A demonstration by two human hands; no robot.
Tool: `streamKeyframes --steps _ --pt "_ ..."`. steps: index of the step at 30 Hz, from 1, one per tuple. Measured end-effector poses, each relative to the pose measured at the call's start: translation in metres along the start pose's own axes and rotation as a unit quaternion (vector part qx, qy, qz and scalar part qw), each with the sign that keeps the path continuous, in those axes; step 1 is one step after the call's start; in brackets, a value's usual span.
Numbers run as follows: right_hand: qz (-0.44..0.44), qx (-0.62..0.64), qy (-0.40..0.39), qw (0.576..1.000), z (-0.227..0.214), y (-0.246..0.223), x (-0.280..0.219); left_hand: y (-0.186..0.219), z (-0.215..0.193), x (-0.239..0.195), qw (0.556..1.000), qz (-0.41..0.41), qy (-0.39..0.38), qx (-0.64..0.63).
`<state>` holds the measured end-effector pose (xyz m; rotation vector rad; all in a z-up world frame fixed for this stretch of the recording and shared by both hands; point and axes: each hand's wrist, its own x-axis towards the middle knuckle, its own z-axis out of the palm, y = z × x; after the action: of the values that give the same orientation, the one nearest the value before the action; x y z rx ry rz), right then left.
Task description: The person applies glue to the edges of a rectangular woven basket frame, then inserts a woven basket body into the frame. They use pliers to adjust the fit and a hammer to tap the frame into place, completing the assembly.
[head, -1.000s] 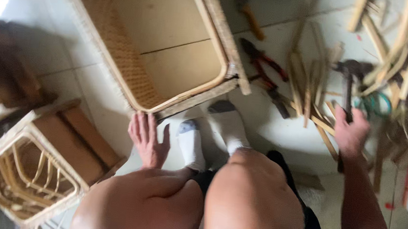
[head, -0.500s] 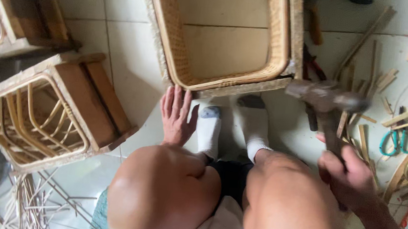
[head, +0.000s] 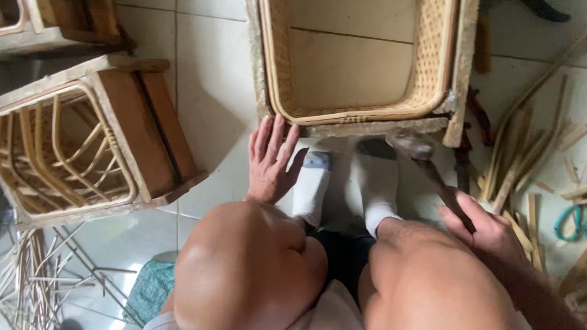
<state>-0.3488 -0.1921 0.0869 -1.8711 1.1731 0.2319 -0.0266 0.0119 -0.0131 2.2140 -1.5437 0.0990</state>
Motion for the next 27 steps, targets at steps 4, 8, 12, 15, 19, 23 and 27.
streamKeyframes --steps 4,8,12,15,19,23,27 --pt "0.063 0.064 0.055 0.995 0.011 0.036 -0.010 -0.003 -0.006 0.006 0.999 0.028 -0.027 -0.001" --pt "-0.006 0.073 0.283 0.956 0.012 0.089 -0.013 -0.002 -0.001 -0.001 0.999 0.017 -0.028 0.020" --pt "0.029 0.009 0.375 0.927 0.014 0.144 -0.003 -0.008 0.005 0.001 0.998 0.047 -0.011 0.035" --pt "0.196 0.040 0.335 0.921 0.027 0.182 -0.003 -0.015 0.010 -0.003 0.995 0.076 0.005 0.062" --pt "0.069 -0.041 0.447 0.891 0.055 0.203 0.014 -0.020 0.012 -0.009 0.993 0.065 -0.019 0.092" --pt "0.117 -0.014 0.438 0.891 0.065 0.202 0.032 -0.027 0.016 -0.010 0.990 0.078 -0.014 0.114" --pt "0.213 0.152 0.352 0.899 0.029 0.227 0.019 -0.028 0.017 -0.005 0.988 0.097 -0.004 0.118"
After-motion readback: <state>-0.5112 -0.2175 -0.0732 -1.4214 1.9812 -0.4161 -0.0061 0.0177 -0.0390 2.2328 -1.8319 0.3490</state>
